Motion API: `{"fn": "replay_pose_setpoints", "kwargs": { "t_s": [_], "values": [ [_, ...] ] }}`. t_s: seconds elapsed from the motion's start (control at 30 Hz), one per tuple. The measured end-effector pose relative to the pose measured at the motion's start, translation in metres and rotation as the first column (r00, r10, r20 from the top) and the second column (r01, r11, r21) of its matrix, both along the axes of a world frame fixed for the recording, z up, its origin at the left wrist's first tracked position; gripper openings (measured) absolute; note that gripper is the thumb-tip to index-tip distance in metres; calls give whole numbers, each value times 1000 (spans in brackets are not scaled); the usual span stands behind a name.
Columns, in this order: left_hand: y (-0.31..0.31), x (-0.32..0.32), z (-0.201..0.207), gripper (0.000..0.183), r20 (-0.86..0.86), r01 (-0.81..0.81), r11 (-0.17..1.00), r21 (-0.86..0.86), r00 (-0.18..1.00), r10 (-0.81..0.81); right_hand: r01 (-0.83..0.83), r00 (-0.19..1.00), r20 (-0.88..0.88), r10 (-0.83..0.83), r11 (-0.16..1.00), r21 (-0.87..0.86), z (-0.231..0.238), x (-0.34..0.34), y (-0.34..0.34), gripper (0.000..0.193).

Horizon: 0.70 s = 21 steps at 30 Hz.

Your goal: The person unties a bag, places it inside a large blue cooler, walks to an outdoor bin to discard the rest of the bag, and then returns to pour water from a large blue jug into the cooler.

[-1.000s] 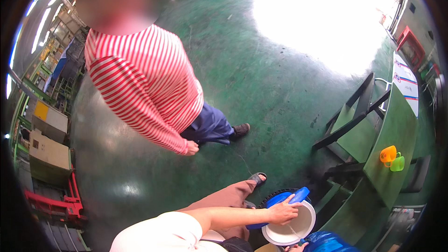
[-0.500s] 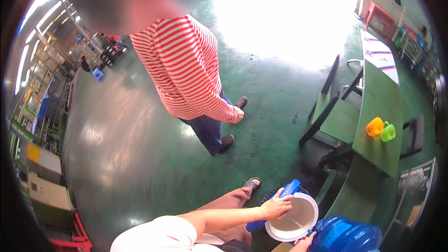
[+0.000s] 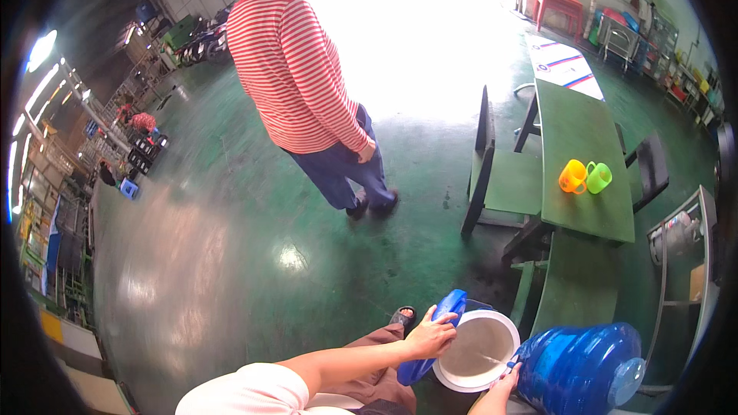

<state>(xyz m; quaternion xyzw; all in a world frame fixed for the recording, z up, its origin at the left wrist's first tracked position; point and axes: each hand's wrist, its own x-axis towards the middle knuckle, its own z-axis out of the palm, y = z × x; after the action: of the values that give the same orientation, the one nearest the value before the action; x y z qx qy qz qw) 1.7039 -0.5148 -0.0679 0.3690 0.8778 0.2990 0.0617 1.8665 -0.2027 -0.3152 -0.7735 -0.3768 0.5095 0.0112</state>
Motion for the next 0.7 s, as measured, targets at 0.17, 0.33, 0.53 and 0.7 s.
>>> {"fn": "replay_pose_setpoints", "kwargs": {
  "t_s": [0.17,0.33,0.53,0.7],
  "values": [
    [-4,-2,-1,9,23,30,996,-89,999,-28,59,978,-207,-28,988,145,22,-13,-25,45],
    [-2,-5,4,10,-12,37,992,-122,999,-38,129,959,-275,-67,968,215,29,-18,-33,42],
    [2,-4,6,8,-16,15,995,-99,1000,-17,181,953,-284,-106,951,251,32,-21,-37,36],
    [8,-3,10,9,-3,22,993,-119,1000,-23,160,964,-251,-92,950,268,46,-26,-36,29]
  ]
}}
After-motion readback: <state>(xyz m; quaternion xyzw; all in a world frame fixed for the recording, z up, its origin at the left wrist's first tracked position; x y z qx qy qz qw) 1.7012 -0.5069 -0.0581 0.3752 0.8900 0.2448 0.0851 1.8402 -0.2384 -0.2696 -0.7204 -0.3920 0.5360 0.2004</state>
